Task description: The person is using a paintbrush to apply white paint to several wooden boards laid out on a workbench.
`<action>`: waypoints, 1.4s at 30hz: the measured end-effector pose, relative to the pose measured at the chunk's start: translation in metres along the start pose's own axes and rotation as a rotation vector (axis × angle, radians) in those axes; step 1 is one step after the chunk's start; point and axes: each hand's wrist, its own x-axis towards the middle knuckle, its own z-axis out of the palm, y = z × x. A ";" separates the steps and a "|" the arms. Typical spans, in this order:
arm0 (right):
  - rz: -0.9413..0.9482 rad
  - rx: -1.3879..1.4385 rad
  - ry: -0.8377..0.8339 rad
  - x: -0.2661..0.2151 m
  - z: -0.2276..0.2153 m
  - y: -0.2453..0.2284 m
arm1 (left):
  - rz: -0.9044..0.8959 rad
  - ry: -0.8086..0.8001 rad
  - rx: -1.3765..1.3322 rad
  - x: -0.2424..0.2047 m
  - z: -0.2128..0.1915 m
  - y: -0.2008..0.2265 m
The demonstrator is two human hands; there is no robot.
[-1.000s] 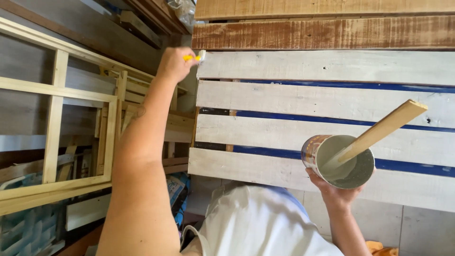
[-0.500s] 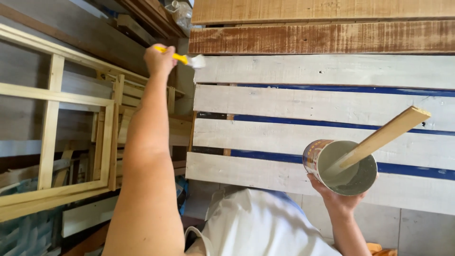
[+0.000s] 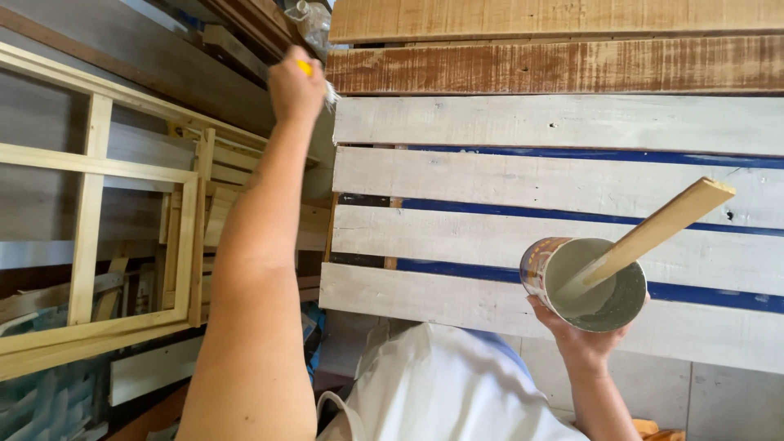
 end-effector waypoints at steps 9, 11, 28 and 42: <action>-0.565 -0.724 0.036 0.006 -0.012 0.020 | -0.382 -0.356 -0.394 -0.010 -0.017 0.055; -0.451 -0.679 0.095 0.001 -0.006 0.012 | -0.346 -0.276 -0.236 0.000 -0.008 -0.004; 0.302 0.405 -0.114 0.010 -0.007 0.002 | 0.221 -0.359 -0.194 -0.041 -0.040 0.031; 0.305 0.620 -0.252 0.017 -0.044 0.025 | -0.083 -0.447 -0.009 -0.062 -0.051 0.094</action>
